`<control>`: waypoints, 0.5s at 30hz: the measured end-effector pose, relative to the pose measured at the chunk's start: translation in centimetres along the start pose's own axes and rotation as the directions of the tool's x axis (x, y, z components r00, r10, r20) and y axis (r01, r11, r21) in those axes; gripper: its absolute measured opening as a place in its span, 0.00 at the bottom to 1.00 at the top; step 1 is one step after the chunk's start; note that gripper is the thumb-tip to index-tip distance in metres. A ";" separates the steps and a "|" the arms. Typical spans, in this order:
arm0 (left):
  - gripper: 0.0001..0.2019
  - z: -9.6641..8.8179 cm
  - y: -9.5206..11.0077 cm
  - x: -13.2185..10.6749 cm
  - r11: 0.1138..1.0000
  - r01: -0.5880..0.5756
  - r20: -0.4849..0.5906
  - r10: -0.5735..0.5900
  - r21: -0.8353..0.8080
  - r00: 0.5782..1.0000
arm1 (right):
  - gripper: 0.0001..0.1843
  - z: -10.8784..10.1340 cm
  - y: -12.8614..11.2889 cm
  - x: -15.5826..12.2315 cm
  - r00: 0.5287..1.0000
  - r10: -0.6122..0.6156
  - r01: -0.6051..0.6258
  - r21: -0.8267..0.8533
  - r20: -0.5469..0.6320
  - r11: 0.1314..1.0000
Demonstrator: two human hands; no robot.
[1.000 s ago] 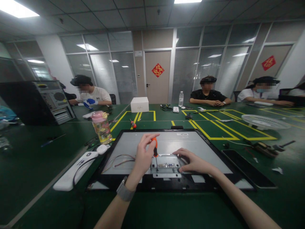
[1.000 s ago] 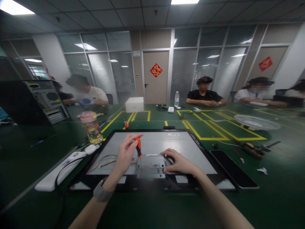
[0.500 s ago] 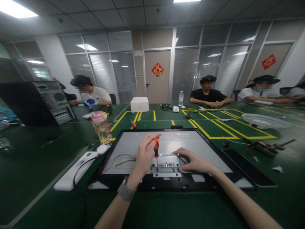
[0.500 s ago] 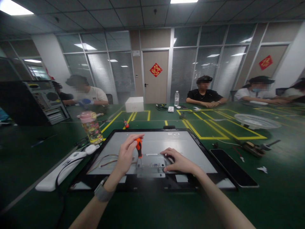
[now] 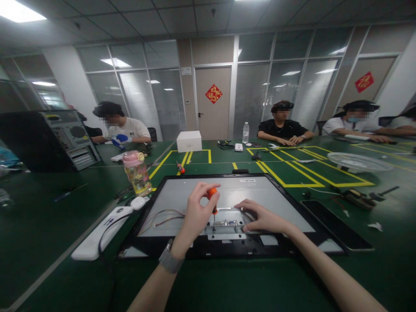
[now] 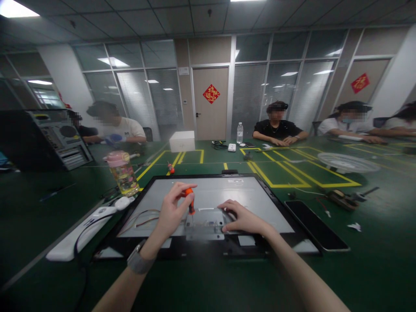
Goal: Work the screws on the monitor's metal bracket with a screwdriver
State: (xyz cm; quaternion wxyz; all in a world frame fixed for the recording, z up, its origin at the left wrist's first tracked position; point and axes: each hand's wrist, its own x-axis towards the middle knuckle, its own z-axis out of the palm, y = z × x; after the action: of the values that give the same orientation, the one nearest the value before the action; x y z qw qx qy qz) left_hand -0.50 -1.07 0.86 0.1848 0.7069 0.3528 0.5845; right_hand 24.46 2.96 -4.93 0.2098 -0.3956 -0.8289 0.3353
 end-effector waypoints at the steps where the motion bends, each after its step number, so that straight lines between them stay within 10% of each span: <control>1: 0.09 0.0 0.0 -0.1 0.999 -0.023 -0.016 0.024 0.028 1.000 | 0.37 0.0 0.1 0.0 1.000 -0.002 0.002 0.000 0.000 1.000; 7: 0.09 0.5 0.3 -0.6 0.984 -0.139 -0.165 0.157 0.115 0.974 | 0.36 0.0 0.0 0.0 1.000 -0.006 0.006 -0.011 -0.003 1.000; 15: 0.10 1.6 -0.3 -0.9 0.992 0.075 -0.091 -0.085 -0.105 0.992 | 0.37 0.0 -0.1 0.0 1.000 -0.006 0.006 -0.033 0.005 0.999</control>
State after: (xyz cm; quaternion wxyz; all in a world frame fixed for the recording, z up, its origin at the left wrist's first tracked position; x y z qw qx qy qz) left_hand 0.91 -1.31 -0.38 0.2265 0.6533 0.3592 0.6268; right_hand 24.40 2.95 -4.81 0.2023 -0.3956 -0.8360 0.3220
